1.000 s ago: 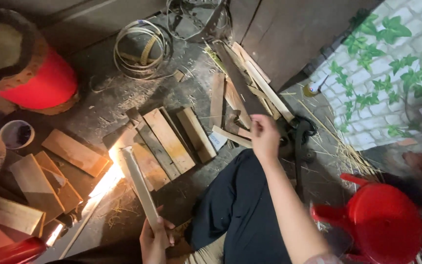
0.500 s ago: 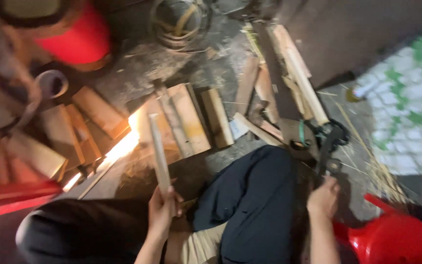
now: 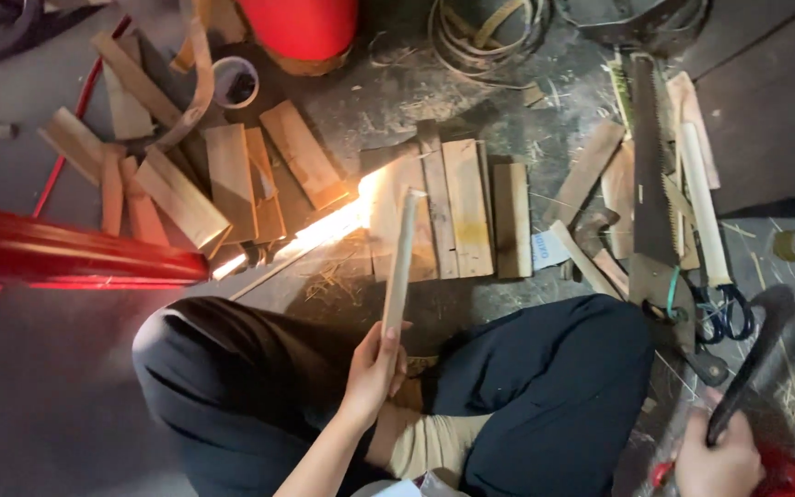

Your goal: A person shaves a wooden stick with a billhook, periodically measuring it with a tape measure to reach desired dimensions.

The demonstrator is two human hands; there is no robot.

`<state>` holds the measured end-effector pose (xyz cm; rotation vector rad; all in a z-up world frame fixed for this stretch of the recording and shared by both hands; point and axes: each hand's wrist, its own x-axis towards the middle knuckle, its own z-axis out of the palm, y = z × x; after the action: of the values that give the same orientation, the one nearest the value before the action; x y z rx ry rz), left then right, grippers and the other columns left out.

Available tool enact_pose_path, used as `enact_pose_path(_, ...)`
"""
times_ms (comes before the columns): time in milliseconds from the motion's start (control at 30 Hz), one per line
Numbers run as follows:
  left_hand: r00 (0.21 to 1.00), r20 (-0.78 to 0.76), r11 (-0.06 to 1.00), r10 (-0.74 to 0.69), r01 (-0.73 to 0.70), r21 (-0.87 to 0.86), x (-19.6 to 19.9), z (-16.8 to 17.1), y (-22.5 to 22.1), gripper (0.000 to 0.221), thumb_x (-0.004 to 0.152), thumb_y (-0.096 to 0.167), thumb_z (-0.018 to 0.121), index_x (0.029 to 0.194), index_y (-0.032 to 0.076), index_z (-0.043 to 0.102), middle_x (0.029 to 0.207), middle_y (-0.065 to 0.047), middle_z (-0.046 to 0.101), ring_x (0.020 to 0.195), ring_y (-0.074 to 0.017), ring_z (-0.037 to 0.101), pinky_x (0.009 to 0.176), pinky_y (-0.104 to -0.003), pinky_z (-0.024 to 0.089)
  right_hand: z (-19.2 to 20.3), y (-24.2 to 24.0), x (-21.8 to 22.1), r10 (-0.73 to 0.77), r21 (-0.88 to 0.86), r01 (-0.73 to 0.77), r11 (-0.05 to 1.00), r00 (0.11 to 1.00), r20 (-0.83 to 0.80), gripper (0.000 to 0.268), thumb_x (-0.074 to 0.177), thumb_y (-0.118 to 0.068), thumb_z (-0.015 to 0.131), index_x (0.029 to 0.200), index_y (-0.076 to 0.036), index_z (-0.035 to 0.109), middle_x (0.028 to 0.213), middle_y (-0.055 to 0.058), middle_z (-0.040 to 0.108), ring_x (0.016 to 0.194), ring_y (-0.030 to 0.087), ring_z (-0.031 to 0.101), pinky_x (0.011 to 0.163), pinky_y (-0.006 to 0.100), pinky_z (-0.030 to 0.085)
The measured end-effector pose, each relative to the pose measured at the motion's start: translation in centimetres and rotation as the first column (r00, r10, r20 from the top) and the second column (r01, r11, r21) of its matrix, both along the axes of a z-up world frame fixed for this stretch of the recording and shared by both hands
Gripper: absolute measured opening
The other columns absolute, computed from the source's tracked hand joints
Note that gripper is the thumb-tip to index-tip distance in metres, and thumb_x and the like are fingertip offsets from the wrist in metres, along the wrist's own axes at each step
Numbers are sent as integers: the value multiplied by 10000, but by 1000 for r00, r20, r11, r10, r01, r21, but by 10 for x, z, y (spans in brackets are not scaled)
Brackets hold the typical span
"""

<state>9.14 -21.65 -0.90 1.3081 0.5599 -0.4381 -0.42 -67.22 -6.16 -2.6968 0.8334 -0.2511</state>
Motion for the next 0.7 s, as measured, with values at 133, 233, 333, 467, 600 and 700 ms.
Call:
enact_pose_path(133, 1000, 2, 1000, -19, 19, -16, -4, 18, 13, 465, 1041, 410, 442, 1289, 61, 623, 568, -6, 469, 388, -90, 343, 374, -249, 288, 94, 118, 35, 48, 307, -63, 950, 997, 56, 179, 1108, -30, 668, 1278, -49, 723, 593, 130, 553, 420, 239, 489, 447, 357, 377)
enact_pose_path(233, 997, 32, 996, -75, 73, 60, -7, 35, 26, 351, 1065, 292, 458, 1267, 69, 637, 542, -10, 469, 410, -109, 427, 408, -262, 361, 97, 173, 45, 175, 767, -151, 624, 983, 51, 237, 1070, -19, 441, 1062, 72, 659, 557, 128, 525, 416, 224, 487, 392, 364, 427)
enact_pose_path(333, 994, -9, 986, -105, 106, 132, -12, 58, 46, 311, 1039, 148, 469, 1294, 56, 623, 614, -42, 540, 445, -154, 605, 450, -272, 514, 110, 245, 50, 422, 758, -227, 611, 904, -70, 281, 1004, -92, 467, 1026, -2, 732, 489, 74, 577, 381, 180, 498, 372, 329, 449)
enact_pose_path(467, 996, -40, 997, -81, 80, -12, -22, 81, 67, 219, 1056, 90, 434, 1217, 32, 571, 595, -89, 571, 387, -195, 588, 369, -288, 515, 131, 310, 54, 650, 554, -489, 674, 748, -131, 223, 935, -331, 581, 985, -148, 698, 668, 21, 752, 531, 229, 706, 564, 345, 550)
enact_pose_path(600, 990, -84, 993, -109, 111, 25, -30, 110, 76, 203, 1065, 106, 457, 1228, 62, 568, 530, -69, 526, 313, -157, 455, 305, -302, 390, 135, 339, 58, 741, 500, -616, 609, 666, -82, 289, 998, -305, 412, 1067, -134, 635, 844, 94, 777, 665, 354, 720, 638, 434, 534)
enact_pose_path(700, 979, -137, 986, -153, 161, 53, -27, 120, 79, 474, 1051, 148, 447, 1520, 207, 491, 594, -68, 555, 334, -134, 456, 303, -275, 382, 140, 349, 62, 764, 516, -623, 588, 637, -102, 193, 976, -310, 518, 1034, -151, 611, 719, 104, 736, 578, 353, 690, 574, 444, 515)
